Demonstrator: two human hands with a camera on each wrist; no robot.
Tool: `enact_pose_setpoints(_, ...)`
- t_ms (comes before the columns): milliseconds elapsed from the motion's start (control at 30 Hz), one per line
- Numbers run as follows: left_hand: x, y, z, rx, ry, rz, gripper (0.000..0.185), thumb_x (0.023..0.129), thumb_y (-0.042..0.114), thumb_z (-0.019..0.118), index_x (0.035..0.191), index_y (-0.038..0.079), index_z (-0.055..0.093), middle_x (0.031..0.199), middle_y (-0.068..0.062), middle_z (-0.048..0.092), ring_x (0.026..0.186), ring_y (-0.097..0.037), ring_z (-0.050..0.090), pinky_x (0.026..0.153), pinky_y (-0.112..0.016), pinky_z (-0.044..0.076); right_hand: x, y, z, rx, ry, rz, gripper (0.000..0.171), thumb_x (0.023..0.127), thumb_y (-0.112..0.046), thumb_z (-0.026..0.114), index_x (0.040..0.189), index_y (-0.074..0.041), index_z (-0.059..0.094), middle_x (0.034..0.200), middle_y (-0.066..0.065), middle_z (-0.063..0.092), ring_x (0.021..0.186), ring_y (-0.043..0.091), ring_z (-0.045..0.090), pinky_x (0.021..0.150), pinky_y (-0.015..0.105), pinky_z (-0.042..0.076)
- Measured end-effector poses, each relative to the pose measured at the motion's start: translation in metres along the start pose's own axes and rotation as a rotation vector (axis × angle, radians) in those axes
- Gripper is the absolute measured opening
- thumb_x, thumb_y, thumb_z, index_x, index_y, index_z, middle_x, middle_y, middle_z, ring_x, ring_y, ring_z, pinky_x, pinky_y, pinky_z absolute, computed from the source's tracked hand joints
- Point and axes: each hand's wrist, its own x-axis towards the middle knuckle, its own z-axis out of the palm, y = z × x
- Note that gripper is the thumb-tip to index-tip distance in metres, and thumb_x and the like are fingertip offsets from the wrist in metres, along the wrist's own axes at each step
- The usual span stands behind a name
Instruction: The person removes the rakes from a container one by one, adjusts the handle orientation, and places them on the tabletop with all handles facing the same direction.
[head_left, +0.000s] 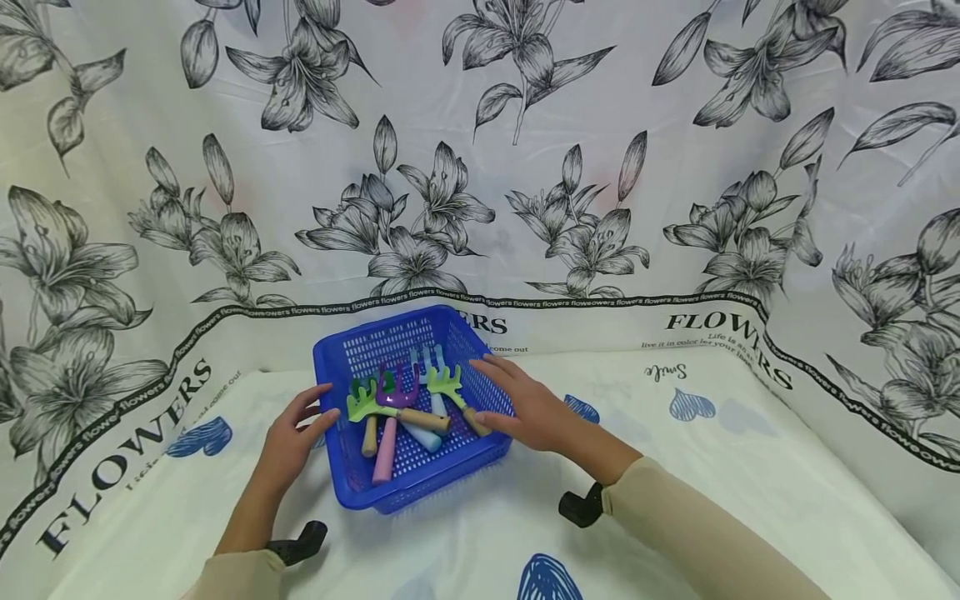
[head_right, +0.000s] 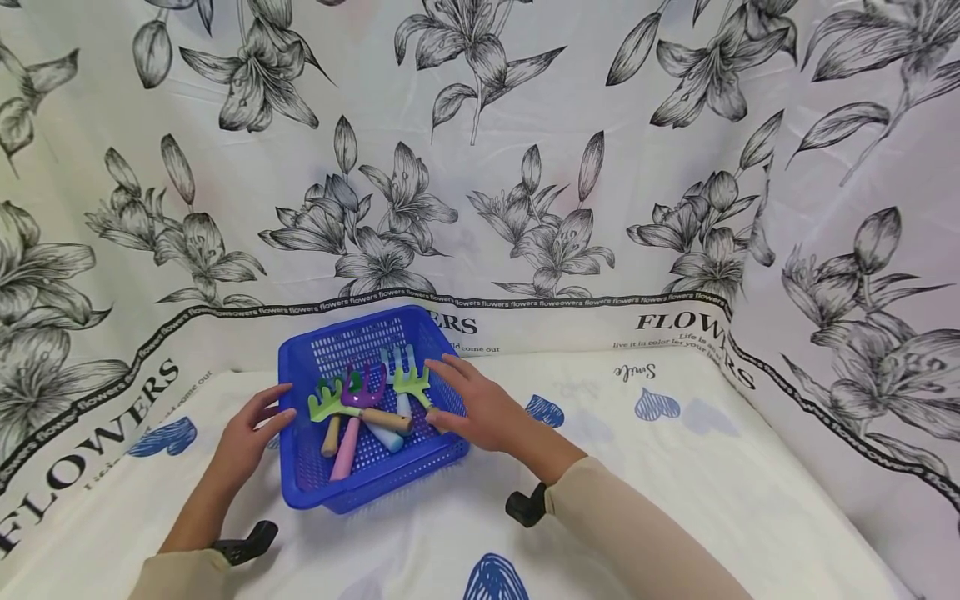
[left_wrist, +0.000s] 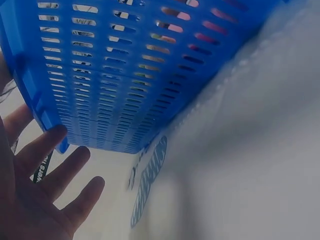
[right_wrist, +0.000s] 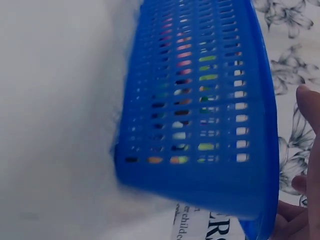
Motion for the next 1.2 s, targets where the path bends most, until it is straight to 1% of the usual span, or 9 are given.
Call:
enact_pose_setpoints(67, 0.0, -0.001, 0.001, -0.015, 0.003, -0.01, 0.066, 0.097, 0.046, 0.055, 0.151, 0.015, 0.034, 0.153, -0.019, 0.032, 0.134, -0.045, 0.035, 0.104, -0.064, 0.031, 0.005, -0.005, 0.001, 0.044, -0.009, 0.018, 0.072, 0.094, -0.049, 0.059, 0.154, -0.035, 0.023, 0.16, 0.003, 0.021, 0.14, 0.031, 0.032, 0.102, 0.057, 0.039)
enact_pose_setpoints(167, 0.0, -0.001, 0.003, -0.022, 0.014, -0.033, 0.066, 0.096, 0.048, 0.055, 0.152, 0.016, 0.034, 0.154, -0.018, 0.032, 0.135, -0.044, 0.033, 0.104, -0.064, 0.031, 0.013, -0.012, 0.003, 0.101, -0.031, 0.031, 0.073, 0.094, -0.051, 0.058, 0.155, -0.032, 0.024, 0.16, 0.004, 0.02, 0.137, 0.03, 0.037, 0.102, 0.057, 0.038)
enact_pose_setpoints(300, -0.001, 0.0, 0.006, -0.049, 0.027, -0.06, 0.067, 0.096, 0.049, 0.055, 0.152, 0.017, 0.035, 0.154, -0.018, 0.032, 0.136, -0.044, 0.032, 0.103, -0.064, 0.032, 0.023, -0.016, 0.008, 0.126, -0.058, 0.043, 0.075, 0.093, -0.049, 0.06, 0.155, -0.03, 0.023, 0.16, 0.002, 0.02, 0.126, 0.024, 0.051, 0.099, 0.051, 0.044)
enact_pose_setpoints(400, -0.002, -0.001, 0.008, -0.079, 0.038, -0.062, 0.067, 0.095, 0.048, 0.056, 0.151, 0.017, 0.036, 0.154, -0.018, 0.032, 0.137, -0.044, 0.031, 0.102, -0.066, 0.032, 0.029, -0.016, 0.011, 0.149, -0.076, 0.059, 0.076, 0.093, -0.048, 0.061, 0.155, -0.031, 0.021, 0.159, 0.0, 0.022, 0.12, 0.021, 0.055, 0.097, 0.046, 0.046)
enact_pose_setpoints(533, -0.003, -0.003, 0.009, -0.099, 0.061, -0.056, 0.066, 0.096, 0.048, 0.056, 0.151, 0.018, 0.037, 0.153, -0.018, 0.034, 0.137, -0.043, 0.032, 0.102, -0.069, 0.028, 0.037, -0.016, 0.014, 0.183, -0.102, 0.082, 0.078, 0.093, -0.047, 0.062, 0.156, -0.029, 0.021, 0.158, -0.002, 0.024, 0.122, 0.021, 0.054, 0.099, 0.043, 0.045)
enact_pose_setpoints(767, -0.006, -0.002, 0.012, -0.128, 0.07, -0.086, 0.063, 0.097, 0.047, 0.054, 0.152, 0.021, 0.036, 0.152, -0.018, 0.035, 0.139, -0.041, 0.029, 0.104, -0.069, 0.025, 0.049, -0.018, 0.02, 0.209, -0.166, 0.104, 0.081, 0.091, -0.044, 0.066, 0.156, -0.023, 0.022, 0.158, 0.002, 0.025, 0.142, 0.023, 0.028, 0.111, 0.047, 0.03)
enact_pose_setpoints(800, -0.006, -0.001, 0.012, -0.13, 0.069, -0.089, 0.063, 0.097, 0.047, 0.054, 0.152, 0.022, 0.036, 0.152, -0.018, 0.035, 0.139, -0.041, 0.029, 0.104, -0.069, 0.025, 0.051, -0.019, 0.021, 0.216, -0.181, 0.111, 0.081, 0.091, -0.043, 0.067, 0.156, -0.024, 0.023, 0.158, 0.002, 0.026, 0.142, 0.023, 0.028, 0.112, 0.047, 0.029)
enact_pose_setpoints(1033, -0.005, -0.002, 0.012, -0.169, 0.083, -0.053, 0.06, 0.098, 0.041, 0.055, 0.151, 0.019, 0.038, 0.152, -0.018, 0.036, 0.138, -0.042, 0.032, 0.103, -0.069, 0.026, 0.06, -0.018, 0.028, 0.311, -0.309, 0.146, 0.079, 0.09, -0.04, 0.068, 0.155, -0.027, 0.025, 0.154, 0.006, 0.035, 0.122, 0.032, 0.055, 0.104, 0.047, 0.039)
enact_pose_setpoints(1200, -0.006, -0.001, 0.012, -0.184, 0.082, -0.049, 0.06, 0.098, 0.04, 0.055, 0.151, 0.018, 0.038, 0.153, -0.016, 0.035, 0.138, -0.041, 0.033, 0.104, -0.066, 0.027, 0.066, -0.019, 0.03, 0.313, -0.395, 0.157, 0.077, 0.089, -0.039, 0.069, 0.154, -0.03, 0.028, 0.155, 0.002, 0.034, 0.138, 0.029, 0.037, 0.11, 0.052, 0.029)
